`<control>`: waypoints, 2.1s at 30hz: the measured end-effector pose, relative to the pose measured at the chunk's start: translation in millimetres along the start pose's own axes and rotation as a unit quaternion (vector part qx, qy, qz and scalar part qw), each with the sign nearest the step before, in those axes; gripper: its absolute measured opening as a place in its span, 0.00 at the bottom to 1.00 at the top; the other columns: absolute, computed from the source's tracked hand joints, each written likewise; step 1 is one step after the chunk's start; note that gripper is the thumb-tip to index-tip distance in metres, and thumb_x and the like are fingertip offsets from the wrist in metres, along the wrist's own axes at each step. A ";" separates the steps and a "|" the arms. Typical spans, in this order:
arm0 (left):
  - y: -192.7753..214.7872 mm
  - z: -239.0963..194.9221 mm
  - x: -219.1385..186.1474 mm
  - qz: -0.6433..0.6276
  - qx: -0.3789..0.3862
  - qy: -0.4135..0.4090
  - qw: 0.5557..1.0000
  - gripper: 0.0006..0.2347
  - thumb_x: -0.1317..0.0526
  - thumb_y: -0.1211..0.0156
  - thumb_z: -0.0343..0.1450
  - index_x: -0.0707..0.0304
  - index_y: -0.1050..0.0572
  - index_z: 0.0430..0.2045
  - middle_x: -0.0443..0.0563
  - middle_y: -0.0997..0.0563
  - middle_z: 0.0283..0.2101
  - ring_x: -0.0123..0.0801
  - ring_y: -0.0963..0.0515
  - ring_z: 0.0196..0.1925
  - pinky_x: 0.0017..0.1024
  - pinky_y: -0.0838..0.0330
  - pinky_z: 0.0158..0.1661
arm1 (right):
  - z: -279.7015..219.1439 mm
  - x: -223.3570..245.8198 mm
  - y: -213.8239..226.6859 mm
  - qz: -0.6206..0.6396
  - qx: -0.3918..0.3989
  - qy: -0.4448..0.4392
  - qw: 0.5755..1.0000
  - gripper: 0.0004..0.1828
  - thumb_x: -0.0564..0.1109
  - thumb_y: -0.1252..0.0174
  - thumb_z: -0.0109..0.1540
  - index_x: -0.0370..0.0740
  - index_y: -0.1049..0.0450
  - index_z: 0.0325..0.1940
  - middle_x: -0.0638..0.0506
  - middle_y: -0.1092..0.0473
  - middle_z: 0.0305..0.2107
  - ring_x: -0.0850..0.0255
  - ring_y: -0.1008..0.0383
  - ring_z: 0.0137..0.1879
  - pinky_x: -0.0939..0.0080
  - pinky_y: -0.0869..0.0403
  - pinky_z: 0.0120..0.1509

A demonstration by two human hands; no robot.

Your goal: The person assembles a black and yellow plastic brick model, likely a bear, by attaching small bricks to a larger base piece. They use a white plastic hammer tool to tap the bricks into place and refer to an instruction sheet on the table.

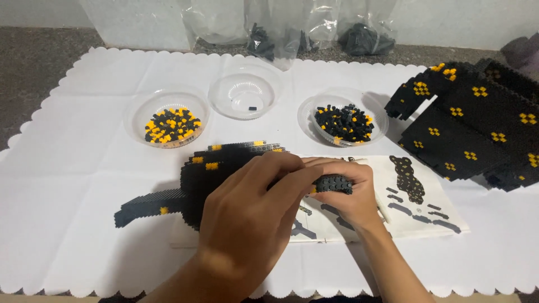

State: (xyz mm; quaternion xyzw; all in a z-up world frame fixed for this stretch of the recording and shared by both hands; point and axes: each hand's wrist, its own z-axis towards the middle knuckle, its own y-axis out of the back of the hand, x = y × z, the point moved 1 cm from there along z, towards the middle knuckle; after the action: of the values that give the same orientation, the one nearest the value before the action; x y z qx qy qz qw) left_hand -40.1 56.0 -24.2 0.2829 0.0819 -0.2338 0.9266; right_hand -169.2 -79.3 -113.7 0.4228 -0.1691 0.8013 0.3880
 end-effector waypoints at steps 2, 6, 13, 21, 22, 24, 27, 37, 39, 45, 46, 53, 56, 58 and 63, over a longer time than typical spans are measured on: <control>-2.0 1.3 -1.8 -0.010 0.001 -0.004 1.000 0.07 0.72 0.46 0.69 0.62 0.25 0.37 0.49 0.26 0.35 0.37 0.24 0.34 0.30 0.29 0.36 | -3.1 -1.7 0.8 -0.002 -0.003 0.004 1.000 0.12 0.33 0.38 0.47 0.36 0.26 0.35 0.42 0.25 0.36 0.49 0.23 0.48 0.50 0.23 0.57; -5.6 3.6 -3.2 -0.047 0.014 0.005 0.999 0.04 0.68 0.42 0.69 0.58 0.24 0.33 0.45 0.24 0.35 0.35 0.23 0.35 0.29 0.29 0.38 | -4.9 -2.8 1.5 -0.021 -0.018 -0.022 0.999 0.11 0.33 0.39 0.48 0.36 0.25 0.34 0.42 0.25 0.37 0.51 0.23 0.47 0.53 0.23 0.54; -12.1 7.8 2.5 -0.065 0.067 0.031 0.995 0.06 0.67 0.43 0.68 0.57 0.23 0.36 0.44 0.24 0.34 0.37 0.24 0.37 0.32 0.31 0.37 | -2.8 1.9 4.2 -0.034 -0.024 -0.051 0.998 0.09 0.33 0.41 0.45 0.36 0.26 0.29 0.50 0.26 0.30 0.64 0.30 0.36 0.65 0.29 0.39; -8.0 10.5 3.4 -0.041 0.094 0.033 0.994 0.03 0.64 0.41 0.68 0.54 0.23 0.32 0.39 0.25 0.34 0.32 0.24 0.36 0.28 0.33 0.33 | 12.2 31.6 74.2 -0.289 0.036 -0.254 0.922 0.09 0.40 0.33 0.50 0.42 0.22 0.34 0.56 0.24 0.30 0.70 0.27 0.37 0.70 0.27 0.46; -8.0 10.0 2.1 -0.044 0.097 0.032 0.994 0.03 0.64 0.41 0.68 0.54 0.23 0.32 0.39 0.25 0.34 0.32 0.24 0.36 0.28 0.33 0.33 | 6.8 27.4 83.7 -0.289 0.033 -0.256 0.922 0.09 0.40 0.33 0.50 0.42 0.22 0.34 0.56 0.24 0.30 0.70 0.27 0.37 0.70 0.27 0.46; -8.1 10.5 0.9 -0.026 0.078 0.023 0.996 0.02 0.64 0.42 0.69 0.52 0.23 0.30 0.36 0.24 0.34 0.31 0.24 0.34 0.26 0.34 0.30 | -2.8 17.1 105.5 -0.324 -0.008 -0.431 0.842 0.09 0.34 0.40 0.53 0.39 0.24 0.37 0.51 0.25 0.24 0.67 0.31 0.30 0.68 0.34 0.39; -7.8 10.4 1.7 -0.022 0.076 0.010 0.997 0.02 0.64 0.42 0.70 0.53 0.23 0.31 0.39 0.22 0.34 0.35 0.23 0.35 0.27 0.32 0.34 | -1.8 12.0 106.4 -0.334 0.014 -0.487 0.807 0.16 0.40 0.32 0.50 0.43 0.24 0.41 0.51 0.26 0.24 0.65 0.30 0.32 0.66 0.36 0.38; -9.5 10.5 3.9 0.009 0.068 -0.003 0.998 0.02 0.62 0.42 0.71 0.51 0.22 0.30 0.36 0.22 0.33 0.32 0.23 0.35 0.25 0.34 0.29 | -1.7 4.4 108.0 -0.423 -0.111 -0.358 0.825 0.11 0.33 0.46 0.52 0.44 0.23 0.34 0.55 0.26 0.26 0.69 0.30 0.33 0.68 0.33 0.37; -9.4 11.5 4.4 0.008 0.062 -0.005 0.998 0.02 0.63 0.41 0.71 0.53 0.23 0.29 0.37 0.22 0.33 0.33 0.23 0.34 0.24 0.35 0.29 | -0.8 8.5 104.8 -0.425 -0.128 -0.325 0.835 0.04 0.37 0.40 0.54 0.45 0.24 0.31 0.57 0.26 0.26 0.71 0.29 0.33 0.69 0.34 0.37; -10.6 10.9 7.1 0.007 0.067 -0.023 0.997 0.04 0.65 0.43 0.71 0.56 0.21 0.34 0.40 0.22 0.35 0.37 0.24 0.36 0.28 0.34 0.29 | 3.3 16.0 96.9 -0.084 -0.096 -0.201 0.971 0.10 0.33 0.41 0.55 0.33 0.28 0.41 0.46 0.26 0.34 0.64 0.25 0.41 0.70 0.24 0.51; -10.4 10.9 7.9 0.005 0.067 -0.023 0.997 0.04 0.65 0.43 0.71 0.56 0.21 0.34 0.40 0.22 0.35 0.37 0.24 0.36 0.28 0.34 0.29 | 0.3 10.5 101.8 -0.085 -0.097 -0.202 0.971 0.10 0.33 0.41 0.55 0.33 0.28 0.41 0.46 0.26 0.34 0.64 0.25 0.41 0.70 0.24 0.51; -9.5 13.5 11.6 0.035 0.072 -0.072 0.994 0.10 0.73 0.45 0.68 0.57 0.21 0.36 0.41 0.23 0.37 0.36 0.25 0.36 0.25 0.38 0.25 | 19.9 4.6 106.4 0.126 0.063 -0.070 0.988 0.11 0.39 0.41 0.59 0.34 0.30 0.44 0.42 0.27 0.36 0.53 0.24 0.42 0.58 0.22 0.49; -10.7 15.7 12.6 0.028 0.056 -0.076 0.995 0.07 0.72 0.44 0.71 0.58 0.21 0.34 0.40 0.23 0.36 0.34 0.25 0.35 0.23 0.39 0.26 | 35.8 7.7 96.2 0.152 0.121 -0.061 0.979 0.11 0.41 0.40 0.59 0.35 0.29 0.45 0.40 0.27 0.38 0.51 0.25 0.41 0.55 0.23 0.49; -11.5 16.7 14.4 0.032 0.052 -0.078 0.995 0.08 0.73 0.44 0.70 0.57 0.21 0.34 0.40 0.22 0.36 0.34 0.25 0.35 0.23 0.39 0.27 | 40.1 3.6 87.7 0.170 0.156 -0.057 0.971 0.10 0.40 0.41 0.60 0.37 0.27 0.45 0.41 0.27 0.39 0.51 0.25 0.39 0.55 0.24 0.48; -11.3 21.4 21.8 0.038 0.063 -0.080 0.994 0.07 0.70 0.46 0.71 0.55 0.21 0.33 0.38 0.21 0.37 0.36 0.30 0.28 0.28 0.42 0.21 | 23.6 -19.0 93.5 0.227 0.200 -0.087 0.949 0.18 0.47 0.39 0.62 0.35 0.28 0.52 0.38 0.29 0.48 0.49 0.27 0.57 0.47 0.27 0.63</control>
State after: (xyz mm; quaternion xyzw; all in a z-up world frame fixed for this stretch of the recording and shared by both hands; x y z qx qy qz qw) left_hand -26.0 27.2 -18.1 0.3236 -0.0182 -0.2253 0.9188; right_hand -221.3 -162.5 -109.8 0.5101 -0.1303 0.8457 0.0869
